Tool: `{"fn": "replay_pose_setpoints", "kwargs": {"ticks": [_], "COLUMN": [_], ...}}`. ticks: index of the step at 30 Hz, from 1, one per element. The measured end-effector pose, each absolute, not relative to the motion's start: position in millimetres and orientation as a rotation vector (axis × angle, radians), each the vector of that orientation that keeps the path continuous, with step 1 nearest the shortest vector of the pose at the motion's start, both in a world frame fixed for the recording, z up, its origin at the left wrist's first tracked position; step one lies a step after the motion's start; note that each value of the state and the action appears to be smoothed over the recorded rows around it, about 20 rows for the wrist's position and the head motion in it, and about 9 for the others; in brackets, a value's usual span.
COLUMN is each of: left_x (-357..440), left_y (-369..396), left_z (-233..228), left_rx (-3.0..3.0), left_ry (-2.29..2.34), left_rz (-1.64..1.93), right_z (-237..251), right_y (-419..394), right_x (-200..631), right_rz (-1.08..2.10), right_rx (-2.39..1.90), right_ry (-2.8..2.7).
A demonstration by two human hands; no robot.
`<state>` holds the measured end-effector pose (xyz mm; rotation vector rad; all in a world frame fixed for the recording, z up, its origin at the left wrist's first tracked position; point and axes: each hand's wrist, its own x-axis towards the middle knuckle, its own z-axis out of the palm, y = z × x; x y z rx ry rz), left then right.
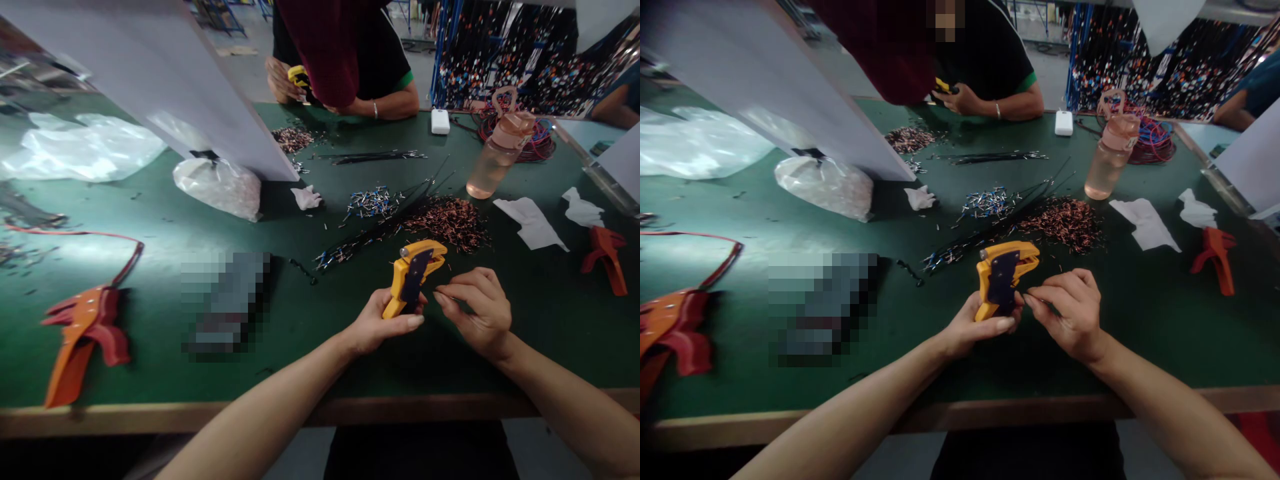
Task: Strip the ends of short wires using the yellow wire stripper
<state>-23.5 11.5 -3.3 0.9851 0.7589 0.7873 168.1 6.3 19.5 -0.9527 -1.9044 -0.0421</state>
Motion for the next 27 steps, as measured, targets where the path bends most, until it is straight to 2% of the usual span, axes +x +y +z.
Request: {"fn": "replay_pose_setpoints", "kwargs": {"ticks": [19, 27], "left_x": [-25.6, -22.7], "left_y": [12.9, 10.3], "left_z": [-1.8, 1.1], "left_rx": [1.027, 1.046], "left_ry": [0.670, 0.792], "left_rz": [0.693, 0.762], "right_z": [18.0, 19.8], "right_y": [5.1, 3.2], "right_x": [166.2, 164.4], "right_rz": [-0.170, -0.137], "right_rx": [-1.012, -0.993], "right_ry": [-1.922, -1.945]}}
